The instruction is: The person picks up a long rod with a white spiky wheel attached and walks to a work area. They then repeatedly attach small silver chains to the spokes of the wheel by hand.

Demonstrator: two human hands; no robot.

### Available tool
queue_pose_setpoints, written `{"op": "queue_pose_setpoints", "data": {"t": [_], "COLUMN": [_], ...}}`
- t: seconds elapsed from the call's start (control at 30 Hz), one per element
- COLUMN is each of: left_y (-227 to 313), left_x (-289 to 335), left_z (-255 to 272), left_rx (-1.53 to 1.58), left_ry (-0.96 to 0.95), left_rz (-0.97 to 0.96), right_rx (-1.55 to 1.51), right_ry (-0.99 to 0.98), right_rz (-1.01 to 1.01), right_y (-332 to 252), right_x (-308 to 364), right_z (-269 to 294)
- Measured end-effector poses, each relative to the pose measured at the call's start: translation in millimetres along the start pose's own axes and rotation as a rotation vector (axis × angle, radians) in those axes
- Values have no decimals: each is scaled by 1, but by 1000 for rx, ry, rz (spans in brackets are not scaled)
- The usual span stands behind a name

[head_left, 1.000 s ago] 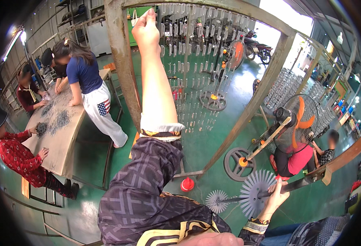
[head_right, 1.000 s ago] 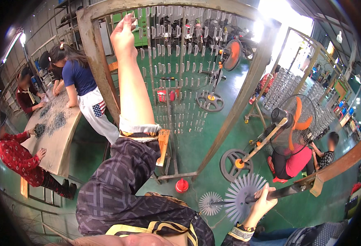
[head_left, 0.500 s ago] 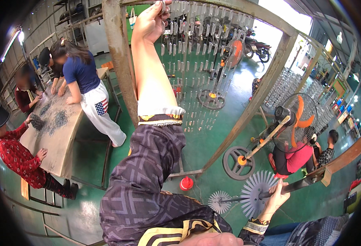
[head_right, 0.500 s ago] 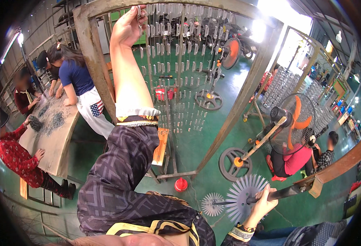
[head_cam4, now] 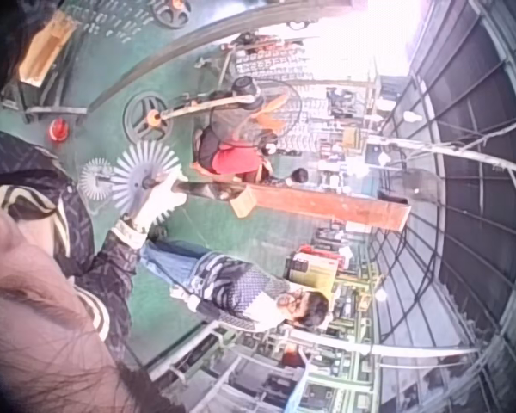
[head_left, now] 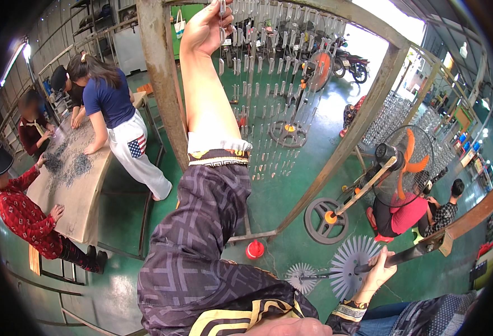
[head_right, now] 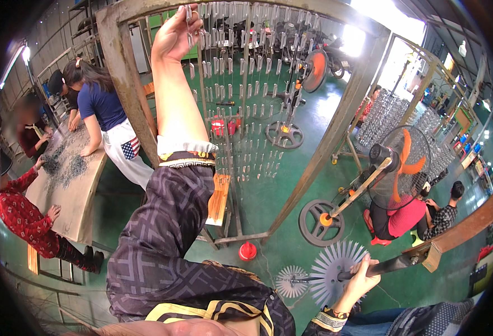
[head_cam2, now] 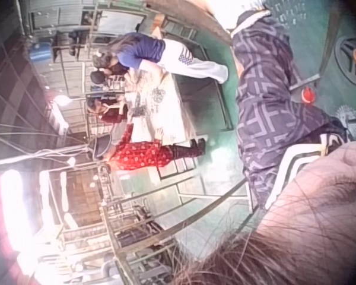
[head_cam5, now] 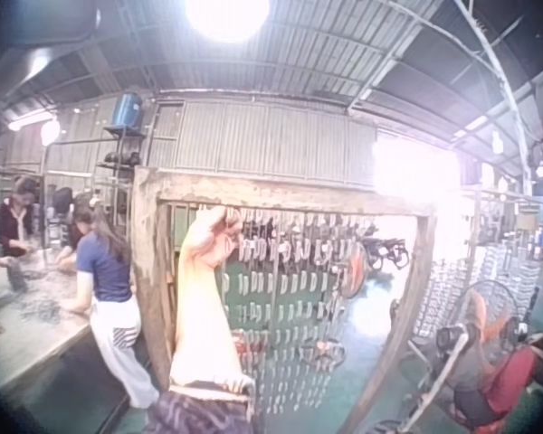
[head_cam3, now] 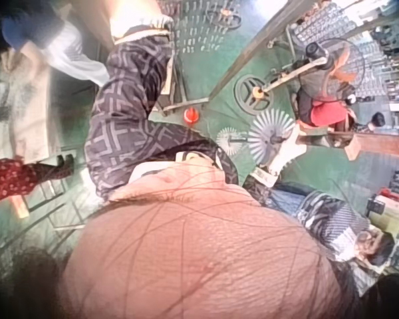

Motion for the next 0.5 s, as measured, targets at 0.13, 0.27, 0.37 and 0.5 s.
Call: {"op": "queue_pose_setpoints", "data": {"t": [0.13, 0.27, 0.37, 0.5], "left_y": [0, 6, 4, 2], "left_x": [2, -1, -1, -6], "left_z": [2, 5, 4, 14], "left_rx": [-63, -93, -82, -20], "left_ry": [212, 179, 202, 240], "left_rz": [-65, -113, -63, 5], "right_rx": [36, 26, 14, 28], "right_ry": [18, 21, 25, 19], "right_rz": [11, 10, -5, 13], "right_y": [-1, -1, 0, -1], "right_x": [1, 1, 1, 1], "right_z": [1, 0, 0, -1]}}
Point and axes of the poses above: each hand's wrist, its own x-axis away from the middle knuckle, its own z-axis out of the back of the hand, y = z × x, the point moved 10 cm from there along -x, towards the middle knuckle, and after that the axes turned 3 degrees about -z, right-handed, at the moved point
